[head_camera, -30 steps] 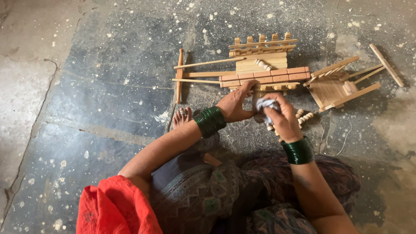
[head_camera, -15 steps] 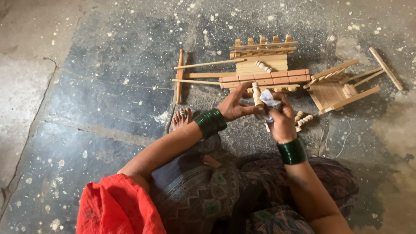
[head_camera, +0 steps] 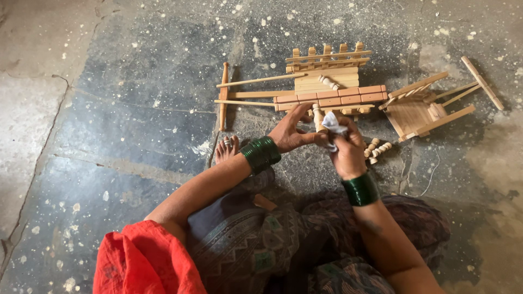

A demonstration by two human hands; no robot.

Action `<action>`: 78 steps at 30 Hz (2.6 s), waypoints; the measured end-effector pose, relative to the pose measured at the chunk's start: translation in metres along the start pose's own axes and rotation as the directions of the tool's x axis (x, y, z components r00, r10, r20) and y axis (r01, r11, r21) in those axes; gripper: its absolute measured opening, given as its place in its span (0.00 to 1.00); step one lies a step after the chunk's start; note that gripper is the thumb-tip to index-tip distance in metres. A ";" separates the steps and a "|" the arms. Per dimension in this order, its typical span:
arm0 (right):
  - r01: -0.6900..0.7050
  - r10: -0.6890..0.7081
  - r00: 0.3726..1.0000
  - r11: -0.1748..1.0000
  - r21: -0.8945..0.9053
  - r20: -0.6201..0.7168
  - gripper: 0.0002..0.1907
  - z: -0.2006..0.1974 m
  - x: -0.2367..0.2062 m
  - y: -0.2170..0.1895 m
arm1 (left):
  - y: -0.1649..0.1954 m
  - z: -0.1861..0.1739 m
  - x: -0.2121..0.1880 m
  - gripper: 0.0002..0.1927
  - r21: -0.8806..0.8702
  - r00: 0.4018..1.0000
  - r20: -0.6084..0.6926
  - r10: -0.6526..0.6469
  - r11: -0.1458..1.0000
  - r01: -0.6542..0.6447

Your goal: The person sits on the floor wiping small wooden toy spools and bars with a white cloth, then places the wiped pieces onto a wooden toy cart frame. They pick up pieces one at a time from a pile, rub each with the cloth, and arrange them on the toy.

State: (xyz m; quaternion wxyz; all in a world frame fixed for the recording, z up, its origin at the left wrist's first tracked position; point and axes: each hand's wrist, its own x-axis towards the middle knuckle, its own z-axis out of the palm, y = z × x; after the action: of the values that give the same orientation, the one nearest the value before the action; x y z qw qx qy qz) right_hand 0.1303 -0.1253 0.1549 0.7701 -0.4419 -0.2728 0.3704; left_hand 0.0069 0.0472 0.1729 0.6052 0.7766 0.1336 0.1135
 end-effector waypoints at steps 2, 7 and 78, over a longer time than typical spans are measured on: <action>0.004 -0.015 0.996 0.994 -0.112 -0.092 0.13 0.000 0.011 0.001 | -0.001 0.004 0.002 0.62 0.034 0.996 0.054 0.066 0.997 -0.068; 0.078 -0.077 0.997 0.986 0.147 -0.014 0.10 0.001 0.033 0.002 | 0.002 0.011 0.003 0.61 0.118 0.981 0.059 0.184 0.975 -0.189; 0.229 -0.202 0.973 0.802 -0.553 0.109 0.07 0.004 0.012 0.007 | -0.009 0.001 0.000 0.55 0.218 0.964 -0.150 0.217 0.959 -0.182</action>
State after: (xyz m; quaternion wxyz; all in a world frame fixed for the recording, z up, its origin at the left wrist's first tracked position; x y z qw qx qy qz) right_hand 0.1321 -0.1117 0.1514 0.6368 -0.6064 -0.4350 0.1938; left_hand 0.0065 0.0486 0.1637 0.4945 0.8308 0.1171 0.2270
